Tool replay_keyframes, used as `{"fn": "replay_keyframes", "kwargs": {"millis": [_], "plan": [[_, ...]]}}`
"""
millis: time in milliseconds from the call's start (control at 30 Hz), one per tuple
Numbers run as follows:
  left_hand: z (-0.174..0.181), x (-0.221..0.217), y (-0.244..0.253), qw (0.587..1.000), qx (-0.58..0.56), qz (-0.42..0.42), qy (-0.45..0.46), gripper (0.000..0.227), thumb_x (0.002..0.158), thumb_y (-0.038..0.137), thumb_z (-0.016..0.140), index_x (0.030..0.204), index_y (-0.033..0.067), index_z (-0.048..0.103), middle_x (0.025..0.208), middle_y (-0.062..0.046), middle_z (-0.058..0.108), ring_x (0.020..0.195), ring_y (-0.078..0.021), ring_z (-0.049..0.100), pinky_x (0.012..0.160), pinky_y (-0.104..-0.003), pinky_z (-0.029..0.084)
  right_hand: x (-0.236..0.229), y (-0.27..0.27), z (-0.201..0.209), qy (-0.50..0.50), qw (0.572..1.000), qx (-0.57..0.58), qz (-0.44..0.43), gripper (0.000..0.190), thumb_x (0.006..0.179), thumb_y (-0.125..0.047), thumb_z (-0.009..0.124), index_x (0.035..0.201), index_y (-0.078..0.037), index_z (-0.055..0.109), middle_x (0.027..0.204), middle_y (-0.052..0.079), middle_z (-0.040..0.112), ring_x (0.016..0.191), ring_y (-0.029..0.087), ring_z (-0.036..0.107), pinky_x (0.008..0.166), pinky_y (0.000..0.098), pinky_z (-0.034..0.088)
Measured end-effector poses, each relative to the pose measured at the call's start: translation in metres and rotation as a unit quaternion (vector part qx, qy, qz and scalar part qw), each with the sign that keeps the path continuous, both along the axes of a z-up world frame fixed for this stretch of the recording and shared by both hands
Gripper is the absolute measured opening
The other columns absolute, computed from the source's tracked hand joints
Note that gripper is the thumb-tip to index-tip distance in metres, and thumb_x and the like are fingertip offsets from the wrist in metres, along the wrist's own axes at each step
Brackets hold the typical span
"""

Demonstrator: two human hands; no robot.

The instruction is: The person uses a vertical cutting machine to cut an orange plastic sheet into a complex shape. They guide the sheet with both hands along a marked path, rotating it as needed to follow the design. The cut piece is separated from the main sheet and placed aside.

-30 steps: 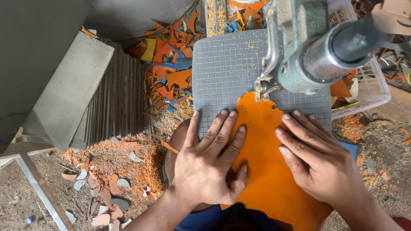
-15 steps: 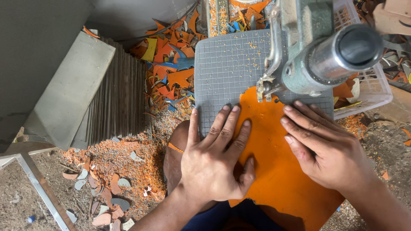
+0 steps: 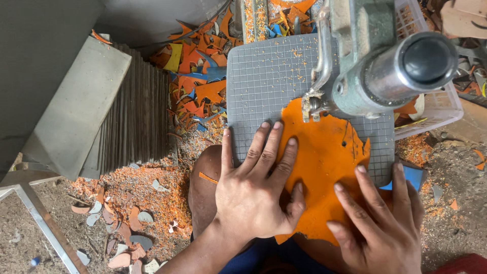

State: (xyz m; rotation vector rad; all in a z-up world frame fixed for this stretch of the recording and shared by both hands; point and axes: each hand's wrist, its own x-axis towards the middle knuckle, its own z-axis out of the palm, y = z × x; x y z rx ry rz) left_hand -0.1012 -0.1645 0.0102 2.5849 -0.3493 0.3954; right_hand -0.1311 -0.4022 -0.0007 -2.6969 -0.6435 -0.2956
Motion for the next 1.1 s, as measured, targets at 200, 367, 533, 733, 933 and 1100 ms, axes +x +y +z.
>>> {"fn": "replay_keyframes", "kwargs": {"millis": [200, 367, 533, 733, 933, 1100], "plan": [[0.002, 0.005, -0.002, 1.0, 0.01, 0.006, 0.005, 0.062, 0.084, 0.04, 0.063, 0.133, 0.0028, 0.069, 0.15, -0.023, 0.056, 0.144, -0.0341, 0.052, 0.121, -0.073, 0.02, 0.012, 0.002, 0.006, -0.008, 1.0, 0.003, 0.005, 0.048, 0.086, -0.048, 0.069, 0.12, -0.015, 0.072, 0.145, 0.007, 0.059, 0.142, 0.054, 0.046, 0.117, 0.0617, 0.035], [0.002, 0.008, -0.006, 1.0, 0.013, 0.017, 0.004, 0.062, 0.086, 0.041, 0.063, 0.135, 0.003, 0.068, 0.152, -0.023, 0.054, 0.145, -0.0335, 0.051, 0.122, -0.074, 0.021, 0.02, 0.003, 0.009, -0.01, 1.0, 0.004, 0.002, 0.038, 0.084, -0.038, 0.074, 0.114, -0.014, 0.076, 0.139, 0.007, 0.064, 0.141, 0.053, 0.051, 0.119, 0.0615, 0.037], [0.003, 0.013, -0.006, 0.999, 0.02, 0.022, 0.014, 0.07, 0.086, 0.042, 0.062, 0.141, -0.0017, 0.062, 0.153, -0.023, 0.053, 0.145, -0.0335, 0.05, 0.121, -0.075, 0.018, 0.026, 0.003, 0.01, -0.009, 1.0, 0.016, 0.001, 0.033, 0.086, -0.034, 0.074, 0.11, -0.011, 0.078, 0.134, 0.007, 0.068, 0.14, 0.052, 0.053, 0.116, 0.0601, 0.04], [0.004, 0.019, -0.009, 0.997, 0.043, 0.033, 0.051, 0.086, 0.087, 0.053, 0.062, 0.148, -0.0073, 0.049, 0.159, -0.022, 0.045, 0.149, -0.0371, 0.041, 0.118, -0.077, 0.013, 0.034, 0.001, 0.012, -0.003, 0.999, 0.04, 0.01, 0.032, 0.085, -0.03, 0.074, 0.11, -0.009, 0.077, 0.133, 0.009, 0.068, 0.14, 0.051, 0.052, 0.115, 0.0601, 0.04], [0.006, 0.024, -0.014, 0.995, 0.064, 0.035, 0.07, 0.089, 0.089, 0.056, 0.059, 0.149, -0.0087, 0.046, 0.16, -0.024, 0.04, 0.152, -0.0374, 0.035, 0.117, -0.079, 0.012, 0.045, -0.002, 0.016, -0.012, 0.999, 0.024, 0.02, 0.03, 0.083, -0.026, 0.077, 0.108, -0.008, 0.078, 0.131, 0.01, 0.07, 0.138, 0.048, 0.056, 0.118, 0.0603, 0.04], [0.006, 0.027, -0.016, 0.995, 0.062, 0.041, 0.064, 0.088, 0.09, 0.056, 0.059, 0.148, -0.0092, 0.046, 0.16, -0.025, 0.039, 0.152, -0.0362, 0.036, 0.116, -0.08, 0.011, 0.049, -0.002, 0.017, -0.012, 0.999, 0.038, 0.025, 0.03, 0.086, -0.025, 0.077, 0.111, -0.008, 0.077, 0.133, 0.011, 0.069, 0.14, 0.047, 0.057, 0.119, 0.0588, 0.041]]}}
